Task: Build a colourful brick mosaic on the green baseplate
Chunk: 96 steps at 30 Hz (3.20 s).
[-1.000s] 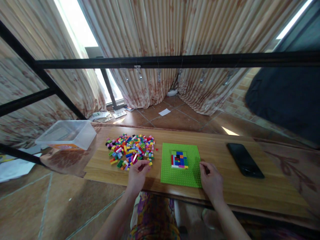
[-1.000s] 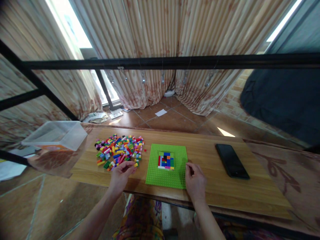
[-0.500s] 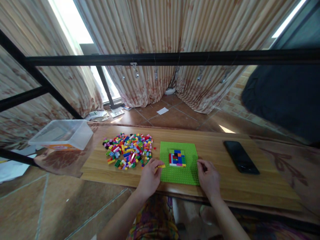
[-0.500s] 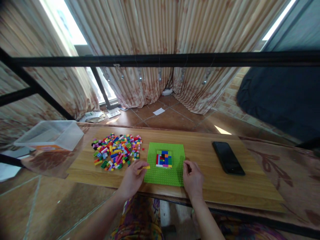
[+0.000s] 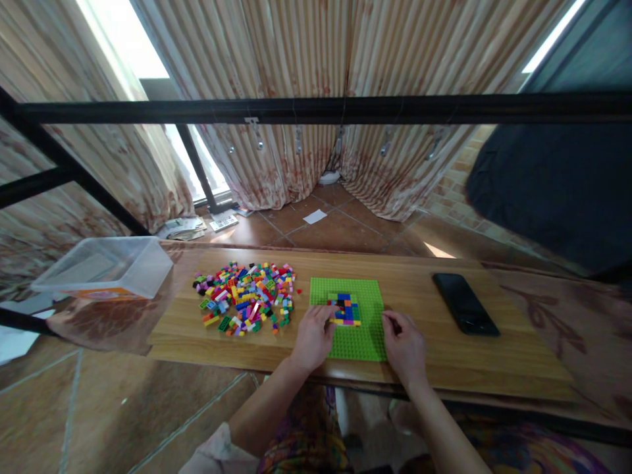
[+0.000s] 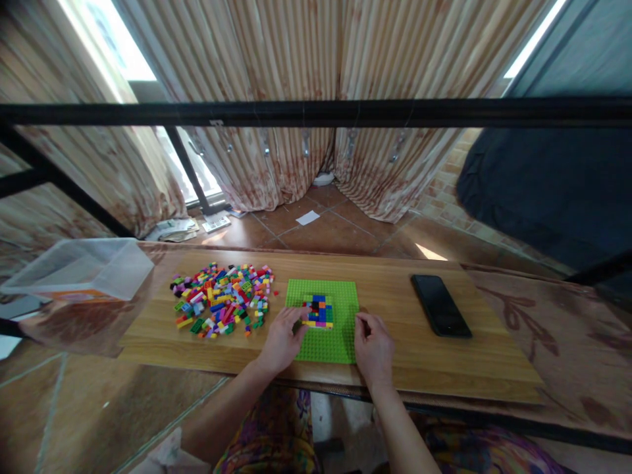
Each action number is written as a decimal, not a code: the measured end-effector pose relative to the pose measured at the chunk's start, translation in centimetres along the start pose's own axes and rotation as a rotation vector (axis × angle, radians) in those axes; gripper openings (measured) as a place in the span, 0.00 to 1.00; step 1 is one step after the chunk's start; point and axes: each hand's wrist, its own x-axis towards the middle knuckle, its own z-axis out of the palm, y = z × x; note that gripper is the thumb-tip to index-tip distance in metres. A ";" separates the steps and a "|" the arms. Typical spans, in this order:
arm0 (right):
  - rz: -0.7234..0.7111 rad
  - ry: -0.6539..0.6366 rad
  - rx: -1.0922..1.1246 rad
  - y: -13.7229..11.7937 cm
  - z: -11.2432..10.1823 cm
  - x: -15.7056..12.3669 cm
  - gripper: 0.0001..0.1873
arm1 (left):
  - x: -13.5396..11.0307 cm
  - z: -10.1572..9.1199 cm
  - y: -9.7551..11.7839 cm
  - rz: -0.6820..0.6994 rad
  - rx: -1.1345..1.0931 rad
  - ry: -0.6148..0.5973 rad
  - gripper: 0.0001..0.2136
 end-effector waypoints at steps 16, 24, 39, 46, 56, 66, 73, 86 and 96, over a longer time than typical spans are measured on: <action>0.013 0.004 -0.017 -0.4 -0.2 -0.1 0.15 | 0.4 0.0 0.1 -0.100 -0.036 0.007 0.22; 0.015 -0.005 -0.031 -0.4 -0.2 -0.2 0.15 | 0.8 -0.3 -0.5 0.069 0.122 -0.080 0.14; -0.006 0.002 -0.005 0.2 0.1 0.0 0.16 | -0.4 -1.4 -0.1 0.040 0.167 -0.024 0.21; -0.008 0.008 -0.009 0.0 0.0 0.0 0.17 | -1.2 -0.5 0.4 0.088 0.126 0.014 0.10; 0.017 -0.021 -0.004 0.1 0.0 0.0 0.17 | -0.4 1.2 0.1 0.183 0.248 -0.044 0.12; -0.023 0.003 -0.022 -0.2 0.0 -0.1 0.18 | -0.1 0.6 0.7 0.181 0.280 -0.086 0.11; -0.062 0.007 -0.058 0.3 0.0 -0.2 0.20 | -2.8 -2.0 1.6 0.139 0.261 0.019 0.15; -0.065 -0.001 -0.048 1.0 0.1 -0.3 0.19 | -8.8 -9.6 -4.6 -0.147 0.421 0.330 0.09; -0.055 0.002 -0.061 0.4 -0.1 -0.2 0.17 | -6.9 -7.5 -4.0 -0.163 0.407 0.275 0.07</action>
